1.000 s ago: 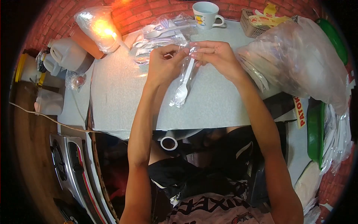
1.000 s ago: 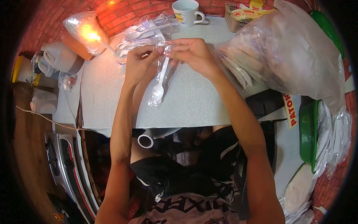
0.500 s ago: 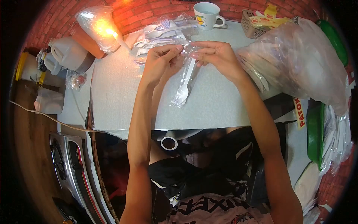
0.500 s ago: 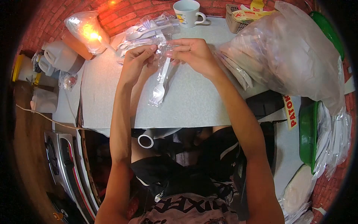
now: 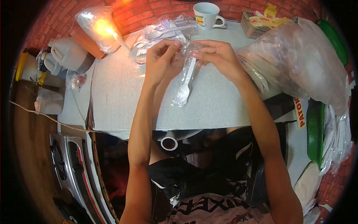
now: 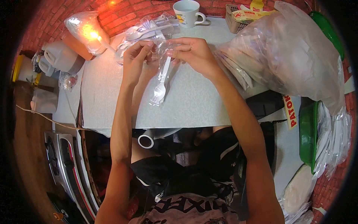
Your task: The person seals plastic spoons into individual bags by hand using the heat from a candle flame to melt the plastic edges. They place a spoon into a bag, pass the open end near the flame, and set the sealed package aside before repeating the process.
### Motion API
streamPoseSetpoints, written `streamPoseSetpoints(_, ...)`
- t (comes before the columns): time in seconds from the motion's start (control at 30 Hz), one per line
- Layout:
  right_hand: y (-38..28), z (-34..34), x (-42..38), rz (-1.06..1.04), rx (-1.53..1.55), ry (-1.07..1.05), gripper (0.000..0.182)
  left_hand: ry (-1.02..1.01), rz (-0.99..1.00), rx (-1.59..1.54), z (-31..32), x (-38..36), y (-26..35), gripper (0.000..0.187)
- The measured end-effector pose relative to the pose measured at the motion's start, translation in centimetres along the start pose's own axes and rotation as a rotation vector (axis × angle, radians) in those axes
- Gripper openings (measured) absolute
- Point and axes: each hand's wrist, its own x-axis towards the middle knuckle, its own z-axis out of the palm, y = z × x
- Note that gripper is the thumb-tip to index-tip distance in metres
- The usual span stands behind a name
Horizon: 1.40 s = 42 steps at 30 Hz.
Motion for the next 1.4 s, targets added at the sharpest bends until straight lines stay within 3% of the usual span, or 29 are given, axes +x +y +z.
streamPoseSetpoints(0.2, 0.1, -0.1, 0.0, -0.002, -0.035, 0.014, 0.045, 0.108, 0.152, 0.280, 0.7, -0.5, -0.1, 0.015)
streamPoseSetpoints(0.3, 0.3, 0.1, 0.0, -0.015, -0.016, 0.042, 0.041, 0.141, 0.001, 0.282, 1.8, -1.0, 1.0, 0.014)
streamPoseSetpoints(0.37, 0.3, 0.1, 0.0, -0.016, 0.004, 0.042, 0.042, 0.128, -0.102, 0.172, 2.1, -1.1, 1.3, 0.015)
streamPoseSetpoints(0.57, 0.9, 0.1, 0.2, -0.035, 0.029, 0.062, 0.037, 0.019, -0.094, 0.041, 0.6, -0.3, -0.1, 0.019)
streamPoseSetpoints(0.7, 1.1, 0.7, 0.3, 0.027, 0.026, 0.062, 0.031, 0.064, -0.105, -0.099, 0.6, -0.1, -0.5, 0.017)
streamPoseSetpoints(0.9, 0.7, 2.2, -0.2, 0.101, -0.022, -0.094, 0.026, 0.160, -0.185, -0.249, 0.3, 0.1, 0.2, 0.035)
streamPoseSetpoints(1.07, 0.7, 2.5, -0.2, 0.062, 0.010, -0.104, 0.027, 0.082, -0.189, -0.377, -0.6, 0.2, 0.3, 0.048)
streamPoseSetpoints(1.1, 0.0, 2.6, -0.2, 0.096, 0.018, -0.029, 0.029, 0.028, -0.170, -0.332, -0.9, 0.0, 0.8, 0.048)
streamPoseSetpoints(1.2, -0.5, 2.9, 0.4, 0.085, 0.062, 0.060, 0.033, -0.188, -0.307, -0.363, -1.9, -0.1, 0.7, 0.037)
streamPoseSetpoints(1.3, -1.1, 3.1, 2.0, 0.062, 0.099, 0.085, 0.031, -0.265, -0.256, -0.253, -2.1, -0.5, 1.1, 0.035)
streamPoseSetpoints(1.4, -2.7, 4.8, 4.3, 0.014, 0.105, 0.080, 0.030, -0.150, -0.134, -0.240, -2.4, -0.4, 1.4, 0.036)
